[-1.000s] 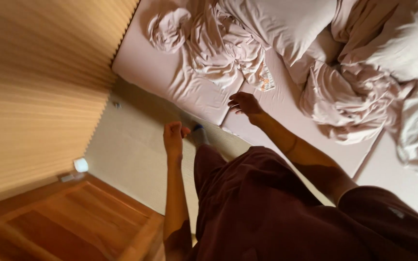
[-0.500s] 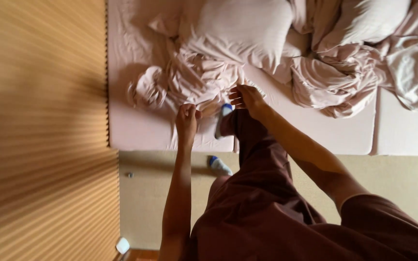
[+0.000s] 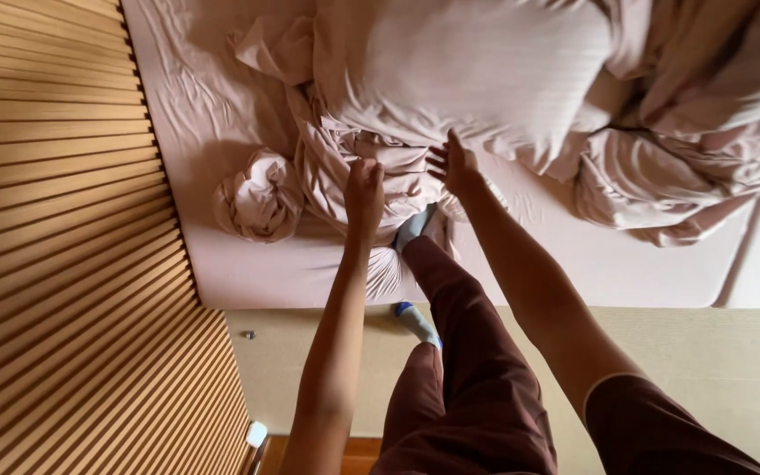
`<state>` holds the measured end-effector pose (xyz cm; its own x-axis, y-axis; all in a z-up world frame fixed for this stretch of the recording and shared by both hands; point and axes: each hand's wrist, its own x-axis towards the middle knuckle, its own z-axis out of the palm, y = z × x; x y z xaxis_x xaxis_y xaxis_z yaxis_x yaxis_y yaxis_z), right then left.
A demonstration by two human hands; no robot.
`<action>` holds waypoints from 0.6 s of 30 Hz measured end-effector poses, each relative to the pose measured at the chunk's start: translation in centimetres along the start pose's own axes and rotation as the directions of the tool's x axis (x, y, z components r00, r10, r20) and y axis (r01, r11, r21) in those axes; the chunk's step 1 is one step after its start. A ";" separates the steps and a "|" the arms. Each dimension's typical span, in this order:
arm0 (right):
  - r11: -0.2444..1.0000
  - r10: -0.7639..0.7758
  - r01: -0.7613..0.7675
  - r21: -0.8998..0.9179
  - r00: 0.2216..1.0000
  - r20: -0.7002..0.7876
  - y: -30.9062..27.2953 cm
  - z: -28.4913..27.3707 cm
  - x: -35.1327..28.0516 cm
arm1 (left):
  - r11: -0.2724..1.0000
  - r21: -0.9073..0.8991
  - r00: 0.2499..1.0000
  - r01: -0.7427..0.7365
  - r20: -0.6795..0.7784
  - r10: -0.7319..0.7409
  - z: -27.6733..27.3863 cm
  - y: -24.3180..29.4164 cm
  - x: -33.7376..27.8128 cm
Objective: The person walks into a bedroom and repeatedly places blue pillows into light pink pillowcases. They manipulate the fabric to encase the pillows and then place the finished items onto a bunk bed.
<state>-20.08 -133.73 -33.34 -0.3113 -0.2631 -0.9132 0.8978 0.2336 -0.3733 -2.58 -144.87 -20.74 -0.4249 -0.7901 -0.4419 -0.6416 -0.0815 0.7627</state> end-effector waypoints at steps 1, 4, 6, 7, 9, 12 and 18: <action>0.997 0.008 -0.010 0.072 1.000 0.026 -0.9 0.9 1.4 | 0.990 0.120 0.997 -0.069 0.034 0.065 0.6 -1.1 1.5; 0.959 0.084 -0.078 0.273 0.996 -0.012 -3.6 3.5 4.6 | 0.972 -0.044 0.969 0.233 0.094 -0.228 -2.0 5.7 0.9; 0.927 0.146 -0.122 0.356 0.988 -0.040 -3.5 3.6 9.8 | 0.957 -0.036 0.955 0.287 0.091 -0.283 -1.0 -1.0 3.2; 0.885 0.193 -0.149 0.441 0.980 -0.056 -3.2 3.6 12.0 | 0.946 -0.029 0.944 0.323 0.082 -0.319 -0.7 -4.4 3.9; 0.908 0.118 -0.044 0.416 0.981 -0.154 -1.0 1.2 16.2 | 0.931 -0.019 0.929 0.366 0.072 -0.364 -1.6 -5.7 2.8; 0.988 -0.049 0.097 0.121 0.937 -0.346 0.9 -4.4 25.0 | 0.911 0.034 0.908 0.410 0.074 -0.412 -2.9 -9.2 1.4; 0.898 -0.385 0.255 -0.359 0.852 -0.356 -5.0 1.1 10.0 | 0.938 0.094 0.936 0.332 0.091 -0.341 -5.4 -6.9 -0.6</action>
<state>-27.31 -138.52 -40.45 -0.7213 0.0196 -0.6924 0.6149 0.4784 -0.6270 5.60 -147.11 -23.17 -0.2369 -0.6566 -0.7161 -0.8036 -0.2817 0.5242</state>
